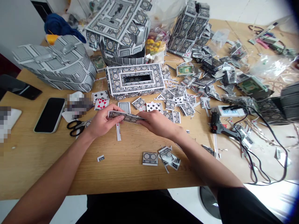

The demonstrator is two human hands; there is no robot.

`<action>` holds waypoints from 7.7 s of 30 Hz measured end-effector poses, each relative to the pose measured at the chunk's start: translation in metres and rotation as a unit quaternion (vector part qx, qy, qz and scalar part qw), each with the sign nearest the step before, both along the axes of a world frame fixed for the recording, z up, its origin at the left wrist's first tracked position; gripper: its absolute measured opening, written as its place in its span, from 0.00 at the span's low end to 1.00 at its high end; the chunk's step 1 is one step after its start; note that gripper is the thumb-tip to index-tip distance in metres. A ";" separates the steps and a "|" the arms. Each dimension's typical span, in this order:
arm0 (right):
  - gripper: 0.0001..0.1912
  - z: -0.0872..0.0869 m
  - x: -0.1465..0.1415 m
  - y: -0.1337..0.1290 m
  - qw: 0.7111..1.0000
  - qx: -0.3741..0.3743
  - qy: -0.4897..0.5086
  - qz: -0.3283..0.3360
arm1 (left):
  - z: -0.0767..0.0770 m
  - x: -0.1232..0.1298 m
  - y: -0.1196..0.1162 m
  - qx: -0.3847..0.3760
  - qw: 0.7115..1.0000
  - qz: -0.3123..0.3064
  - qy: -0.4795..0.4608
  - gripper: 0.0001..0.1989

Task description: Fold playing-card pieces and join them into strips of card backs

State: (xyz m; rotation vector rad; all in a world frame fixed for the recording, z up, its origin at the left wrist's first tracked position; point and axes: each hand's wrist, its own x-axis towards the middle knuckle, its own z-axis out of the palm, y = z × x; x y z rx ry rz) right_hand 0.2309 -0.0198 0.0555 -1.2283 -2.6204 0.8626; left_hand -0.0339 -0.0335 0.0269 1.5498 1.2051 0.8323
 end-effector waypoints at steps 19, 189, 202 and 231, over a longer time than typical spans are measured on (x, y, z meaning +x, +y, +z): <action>0.09 0.003 -0.003 -0.003 1.000 -0.022 -0.002 -0.004 | -0.003 0.001 0.000 0.000 0.999 -0.027 0.039 0.17; 0.32 -0.020 -0.003 -0.005 0.988 0.107 0.114 0.001 | 0.018 0.000 -0.002 -0.015 0.999 -0.005 -0.034 0.11; 0.32 -0.017 -0.005 -0.007 0.988 0.103 0.117 0.005 | 0.008 0.003 -0.005 -0.062 0.996 -0.054 -0.044 0.13; 0.30 -0.022 -0.015 -0.015 0.988 0.124 0.047 0.084 | -0.002 0.001 -0.003 0.055 0.980 -0.121 0.145 0.18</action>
